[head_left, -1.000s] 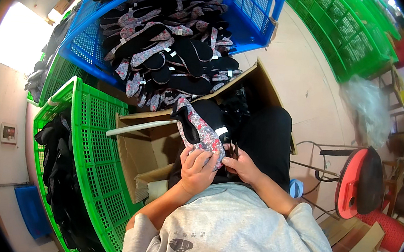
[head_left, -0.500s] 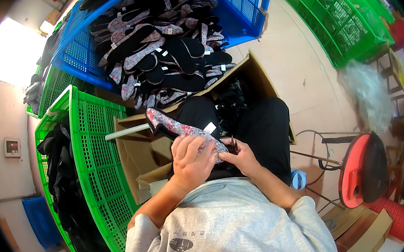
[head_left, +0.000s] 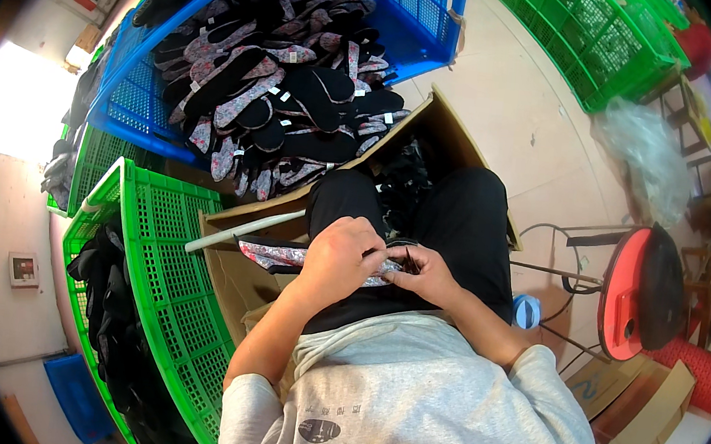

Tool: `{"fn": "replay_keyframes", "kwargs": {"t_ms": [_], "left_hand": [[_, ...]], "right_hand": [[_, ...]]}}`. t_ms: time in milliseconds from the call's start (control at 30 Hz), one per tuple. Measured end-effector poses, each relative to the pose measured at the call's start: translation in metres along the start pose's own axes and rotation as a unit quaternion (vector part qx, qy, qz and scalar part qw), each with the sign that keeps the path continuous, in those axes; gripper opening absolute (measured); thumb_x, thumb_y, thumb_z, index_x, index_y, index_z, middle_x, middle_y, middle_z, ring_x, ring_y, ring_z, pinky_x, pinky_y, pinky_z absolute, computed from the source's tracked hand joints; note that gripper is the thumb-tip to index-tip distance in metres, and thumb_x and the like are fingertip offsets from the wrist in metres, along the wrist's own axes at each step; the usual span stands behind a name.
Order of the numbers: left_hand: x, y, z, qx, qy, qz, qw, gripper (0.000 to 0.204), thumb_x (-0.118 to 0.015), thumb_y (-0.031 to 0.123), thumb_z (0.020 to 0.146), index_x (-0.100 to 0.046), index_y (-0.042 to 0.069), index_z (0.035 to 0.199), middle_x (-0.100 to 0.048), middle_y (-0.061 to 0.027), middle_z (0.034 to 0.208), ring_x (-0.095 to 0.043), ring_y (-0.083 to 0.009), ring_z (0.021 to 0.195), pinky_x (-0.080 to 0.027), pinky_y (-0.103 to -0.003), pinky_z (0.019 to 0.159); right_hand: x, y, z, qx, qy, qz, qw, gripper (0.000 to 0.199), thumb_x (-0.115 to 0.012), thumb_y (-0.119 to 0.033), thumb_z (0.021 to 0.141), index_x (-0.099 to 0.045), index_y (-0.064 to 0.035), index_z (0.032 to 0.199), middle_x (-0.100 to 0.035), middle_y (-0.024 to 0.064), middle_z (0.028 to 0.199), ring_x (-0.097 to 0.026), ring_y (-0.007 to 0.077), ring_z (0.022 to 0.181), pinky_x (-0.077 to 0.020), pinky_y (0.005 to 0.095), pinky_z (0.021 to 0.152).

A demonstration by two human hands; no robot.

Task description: The person sits on the floor and assembles slippers by hand. They pick up a patterned fabric upper and a black sole, then use a small tool to secure the two parts together. The person repeats this process for multiple slippers, placing the finished items into a green basket.

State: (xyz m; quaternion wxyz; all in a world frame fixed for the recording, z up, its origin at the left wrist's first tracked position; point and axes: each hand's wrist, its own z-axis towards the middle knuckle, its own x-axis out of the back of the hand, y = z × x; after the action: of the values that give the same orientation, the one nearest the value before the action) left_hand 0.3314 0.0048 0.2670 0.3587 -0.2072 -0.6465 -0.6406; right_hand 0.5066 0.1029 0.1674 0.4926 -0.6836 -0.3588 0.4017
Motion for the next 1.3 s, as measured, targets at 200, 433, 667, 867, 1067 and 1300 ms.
{"fn": "replay_keyframes", "kwargs": {"t_ms": [200,433,667,867,1067,1300], "left_hand": [[-0.008,-0.005,-0.003,0.060,0.065,-0.031,0.996,0.009,-0.068,0.011,0.085,-0.067,0.003,0.087,-0.064,-0.0115,0.084,-0.063,-0.0309,0.083,-0.049,-0.039,0.073],[-0.014,-0.008,-0.004,0.079,0.101,-0.045,0.991,0.011,-0.067,0.013,0.087,-0.065,0.002,0.089,-0.065,-0.0117,0.083,-0.064,-0.0296,0.078,-0.049,-0.037,0.070],[-0.017,-0.007,-0.004,0.090,0.108,-0.043,0.989,0.011,-0.067,0.014,0.088,-0.066,0.003,0.089,-0.066,-0.0112,0.081,-0.064,-0.0295,0.078,-0.049,-0.037,0.070],[-0.022,-0.007,-0.002,0.097,0.104,-0.031,0.989,0.010,-0.066,0.014,0.088,-0.066,0.004,0.088,-0.066,-0.0110,0.081,-0.065,-0.0300,0.079,-0.049,-0.038,0.070],[-0.022,-0.006,0.000,0.089,0.103,-0.016,0.991,0.010,-0.065,0.014,0.087,-0.066,0.004,0.087,-0.066,-0.0114,0.082,-0.065,-0.0308,0.080,-0.049,-0.039,0.070],[-0.023,-0.004,0.001,0.089,0.103,-0.013,0.991,0.010,-0.065,0.015,0.088,-0.066,0.005,0.088,-0.067,-0.0116,0.083,-0.065,-0.0314,0.082,-0.049,-0.040,0.072]], "right_hand": [[0.010,-0.007,0.003,0.002,-0.039,-0.003,0.999,0.038,-0.076,-0.004,0.085,-0.067,-0.0024,0.121,-0.067,0.0022,0.109,-0.061,0.0075,0.091,-0.0500,0.0226,0.080],[0.021,-0.009,0.006,-0.002,-0.056,0.019,0.998,0.031,-0.068,-0.015,0.094,-0.066,-0.0031,0.123,-0.067,0.0023,0.108,-0.061,0.0070,0.091,-0.0502,0.0238,0.079],[0.030,-0.027,0.006,-0.012,-0.016,-0.018,1.000,0.037,-0.047,-0.029,0.106,-0.059,-0.0042,0.131,-0.068,0.0030,0.108,-0.062,0.0096,0.084,-0.0497,0.0237,0.071],[0.032,-0.024,0.007,0.054,-0.034,-0.111,0.992,0.032,-0.050,-0.030,0.105,-0.056,-0.0029,0.121,-0.066,0.0064,0.102,-0.061,0.0149,0.085,-0.0496,0.0289,0.081],[0.031,-0.026,0.007,0.053,-0.044,-0.123,0.990,0.027,-0.060,-0.025,0.100,-0.058,-0.0038,0.117,-0.063,0.0032,0.094,-0.058,0.0119,0.086,-0.0482,0.0276,0.079],[0.030,-0.025,0.010,0.073,-0.037,-0.124,0.989,0.020,-0.066,-0.019,0.096,-0.066,-0.0032,0.108,-0.066,0.0045,0.093,-0.060,0.0124,0.085,-0.0490,0.0278,0.078]]}}
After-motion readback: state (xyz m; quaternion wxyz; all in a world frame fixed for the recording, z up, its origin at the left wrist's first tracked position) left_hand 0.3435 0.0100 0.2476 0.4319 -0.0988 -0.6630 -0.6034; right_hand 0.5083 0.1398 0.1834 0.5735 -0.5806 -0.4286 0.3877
